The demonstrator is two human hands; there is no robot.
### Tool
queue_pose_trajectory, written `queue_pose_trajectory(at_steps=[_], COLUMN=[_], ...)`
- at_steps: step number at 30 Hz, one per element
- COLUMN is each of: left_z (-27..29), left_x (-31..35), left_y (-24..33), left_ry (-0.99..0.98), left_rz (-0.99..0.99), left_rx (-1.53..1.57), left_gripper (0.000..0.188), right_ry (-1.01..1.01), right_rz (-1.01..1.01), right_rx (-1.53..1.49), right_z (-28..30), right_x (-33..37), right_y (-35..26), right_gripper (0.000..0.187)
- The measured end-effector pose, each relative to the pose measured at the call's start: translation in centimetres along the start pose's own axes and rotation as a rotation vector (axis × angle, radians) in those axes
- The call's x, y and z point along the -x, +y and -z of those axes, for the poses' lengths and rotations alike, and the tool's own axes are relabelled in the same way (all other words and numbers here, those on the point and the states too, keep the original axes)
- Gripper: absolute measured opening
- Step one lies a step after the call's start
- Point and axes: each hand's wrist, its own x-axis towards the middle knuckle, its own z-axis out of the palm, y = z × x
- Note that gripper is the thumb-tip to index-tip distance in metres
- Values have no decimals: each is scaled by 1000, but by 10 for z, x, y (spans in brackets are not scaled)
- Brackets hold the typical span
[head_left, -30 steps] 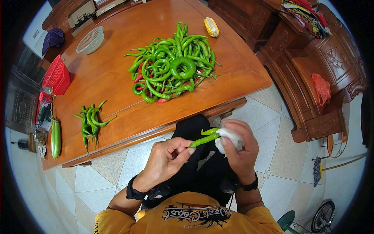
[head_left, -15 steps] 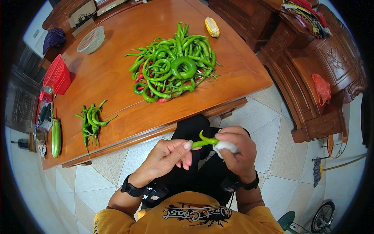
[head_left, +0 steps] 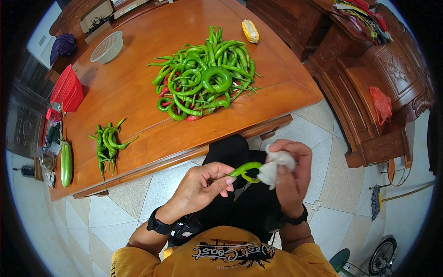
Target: Cleaning and wiping green chili peppers with a white cloth.
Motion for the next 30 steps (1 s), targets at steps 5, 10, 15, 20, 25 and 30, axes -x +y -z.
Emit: queue_pose_trajectory(at_steps=[5,10,15,20,25,30], left_z=[3,5,5,4,0,-1], left_x=[0,2,1,1,0,0], left_y=[0,-1,-1,-2,-3,-3], left_ry=[37,73,104,107,112,104], left_rz=[-9,-17,-22,-18,-81,-90], left_rx=[19,107,129,145,67,55], left_gripper=[19,23,25,22,19,18], right_ry=[-265,-264,-271,-360,-356,-381], right_rz=[22,130,110,97,124,163], right_rx=[282,624,592,703,647,619], right_z=[3,1,-3,2,-7,-5], right_x=[-5,-5,-4,-4,-3,-4], right_y=[-1,4,1,1,-1,1], right_gripper=[29,33,35,33,33,34])
